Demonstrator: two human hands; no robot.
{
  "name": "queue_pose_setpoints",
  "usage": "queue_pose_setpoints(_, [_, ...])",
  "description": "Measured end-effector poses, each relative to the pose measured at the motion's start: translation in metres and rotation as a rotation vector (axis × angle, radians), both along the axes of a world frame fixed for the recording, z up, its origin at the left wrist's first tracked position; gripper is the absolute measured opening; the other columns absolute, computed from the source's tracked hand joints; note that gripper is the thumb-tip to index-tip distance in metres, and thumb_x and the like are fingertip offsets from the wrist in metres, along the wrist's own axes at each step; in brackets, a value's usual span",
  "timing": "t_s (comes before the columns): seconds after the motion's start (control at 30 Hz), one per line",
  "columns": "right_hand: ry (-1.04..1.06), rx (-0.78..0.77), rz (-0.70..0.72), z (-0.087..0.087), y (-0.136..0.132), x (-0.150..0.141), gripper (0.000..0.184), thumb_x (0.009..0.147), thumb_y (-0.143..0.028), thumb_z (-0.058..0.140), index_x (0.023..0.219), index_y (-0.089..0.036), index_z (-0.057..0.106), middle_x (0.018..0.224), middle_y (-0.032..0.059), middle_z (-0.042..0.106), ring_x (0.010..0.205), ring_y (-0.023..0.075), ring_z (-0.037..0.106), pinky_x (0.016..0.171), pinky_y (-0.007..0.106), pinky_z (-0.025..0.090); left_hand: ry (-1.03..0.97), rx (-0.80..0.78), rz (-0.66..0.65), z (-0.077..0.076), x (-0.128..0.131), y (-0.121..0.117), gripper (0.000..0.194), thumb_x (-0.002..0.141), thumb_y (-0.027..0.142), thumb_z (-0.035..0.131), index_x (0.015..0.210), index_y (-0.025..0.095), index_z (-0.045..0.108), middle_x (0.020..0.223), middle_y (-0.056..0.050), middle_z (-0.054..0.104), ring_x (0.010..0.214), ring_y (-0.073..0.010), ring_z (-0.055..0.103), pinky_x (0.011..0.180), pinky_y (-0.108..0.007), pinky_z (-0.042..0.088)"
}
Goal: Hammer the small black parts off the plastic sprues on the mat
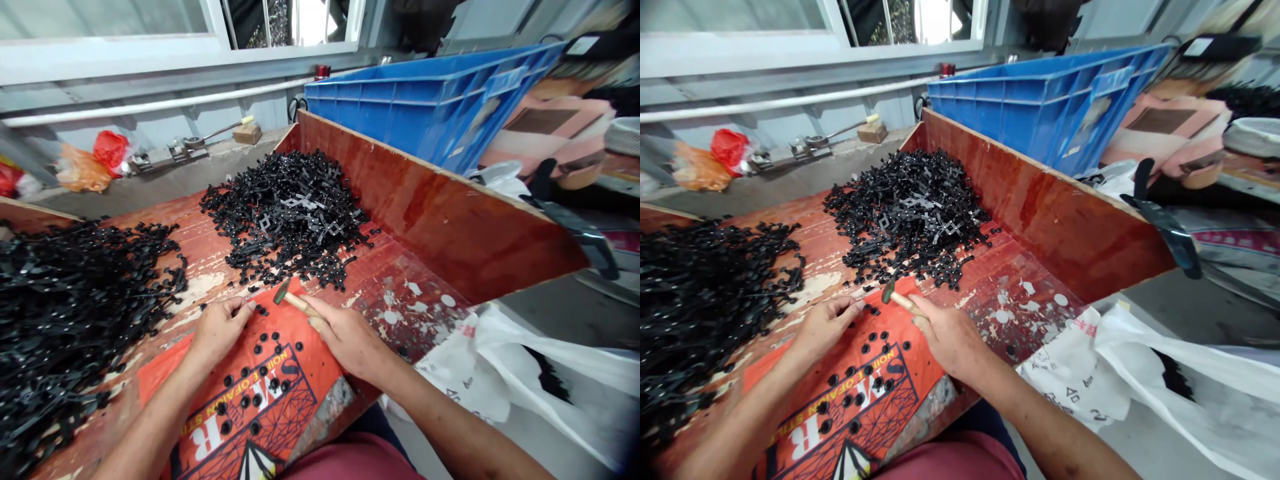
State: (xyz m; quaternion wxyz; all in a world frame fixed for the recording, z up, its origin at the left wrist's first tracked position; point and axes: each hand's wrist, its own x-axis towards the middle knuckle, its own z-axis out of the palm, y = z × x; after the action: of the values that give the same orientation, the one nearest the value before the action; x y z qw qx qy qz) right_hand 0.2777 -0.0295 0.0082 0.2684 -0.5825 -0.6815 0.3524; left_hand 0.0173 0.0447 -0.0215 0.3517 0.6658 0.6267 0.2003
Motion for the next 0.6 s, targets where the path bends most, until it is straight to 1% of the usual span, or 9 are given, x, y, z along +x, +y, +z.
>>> queue_pose_setpoints(0.13, [-0.014, -0.008, -0.007, -0.001, -0.002, 0.001, 0.047, 0.098, -0.026, 0.048, 0.144, -0.035, 0.054, 0.108, 0.0053, 0.075, 0.097, 0.0265, 0.069, 0.086, 0.040, 0.052, 0.049, 0.024, 0.004, 0.001, 0.002, -0.002, 0.039, 0.079, 0.053, 0.057, 0.058, 0.021, 0.059, 0.049, 0.002, 0.051, 0.054, -0.0164, 0.047, 0.056, -0.026, 0.032])
queue_pose_setpoints(0.2, [-0.025, 0.000, 0.023, 0.001, -0.004, -0.001, 0.047, 0.099, -0.027, 0.046, 0.145, -0.037, 0.052, 0.111, 0.0047, 0.075, 0.098, 0.0257, 0.069, 0.088, 0.040, 0.052, 0.084, 0.033, 0.000, 0.001, 0.003, -0.002, 0.039, 0.079, 0.053, 0.056, 0.058, 0.021, 0.059, 0.047, 0.003, 0.050, 0.053, -0.0159, 0.047, 0.055, -0.026, 0.031])
queue_pose_setpoints(0.27, [-0.036, 0.043, 0.060, 0.002, -0.003, -0.007, 0.048, 0.101, -0.027, 0.044, 0.146, -0.040, 0.049, 0.115, 0.0037, 0.074, 0.099, 0.0246, 0.069, 0.090, 0.040, 0.052, 0.089, 0.031, -0.005, 0.001, 0.004, -0.002, 0.039, 0.079, 0.053, 0.056, 0.058, 0.021, 0.061, 0.047, 0.003, 0.050, 0.052, -0.0155, 0.047, 0.054, -0.026, 0.030])
queue_pose_setpoints(0.33, [-0.066, 0.097, 0.097, 0.000, -0.001, -0.014, 0.049, 0.100, -0.026, 0.045, 0.148, -0.039, 0.047, 0.115, 0.0037, 0.074, 0.097, 0.0238, 0.069, 0.088, 0.038, 0.051, 0.045, 0.014, -0.005, 0.000, 0.004, -0.002, 0.037, 0.079, 0.052, 0.056, 0.061, 0.020, 0.064, 0.047, 0.003, 0.052, 0.051, -0.0155, 0.048, 0.054, -0.026, 0.031])
queue_pose_setpoints(0.4, [-0.141, 0.129, 0.122, -0.004, 0.001, -0.020, 0.050, 0.100, -0.026, 0.047, 0.149, -0.035, 0.046, 0.110, 0.0050, 0.075, 0.092, 0.0239, 0.070, 0.084, 0.036, 0.052, -0.022, -0.015, -0.006, -0.001, 0.004, -0.003, 0.037, 0.079, 0.051, 0.057, 0.062, 0.020, 0.066, 0.049, 0.003, 0.055, 0.051, -0.0161, 0.050, 0.054, -0.026, 0.033])
queue_pose_setpoints(0.5, [-0.257, 0.128, 0.141, -0.011, 0.005, -0.025, 0.051, 0.099, -0.026, 0.048, 0.150, -0.030, 0.046, 0.107, 0.0077, 0.076, 0.088, 0.0254, 0.070, 0.077, 0.036, 0.051, -0.106, -0.061, -0.008, 0.000, 0.003, -0.005, 0.038, 0.080, 0.052, 0.057, 0.065, 0.019, 0.069, 0.055, 0.000, 0.064, 0.055, -0.0183, 0.056, 0.055, -0.027, 0.037])
queue_pose_setpoints(0.6, [-0.265, 0.119, 0.161, -0.009, 0.009, -0.023, 0.052, 0.099, -0.025, 0.048, 0.150, -0.032, 0.045, 0.111, 0.0070, 0.075, 0.091, 0.0250, 0.070, 0.078, 0.035, 0.050, -0.133, -0.079, -0.015, 0.001, 0.001, -0.004, 0.036, 0.079, 0.051, 0.059, 0.066, 0.019, 0.069, 0.058, -0.002, 0.068, 0.058, -0.0198, 0.059, 0.056, -0.027, 0.040])
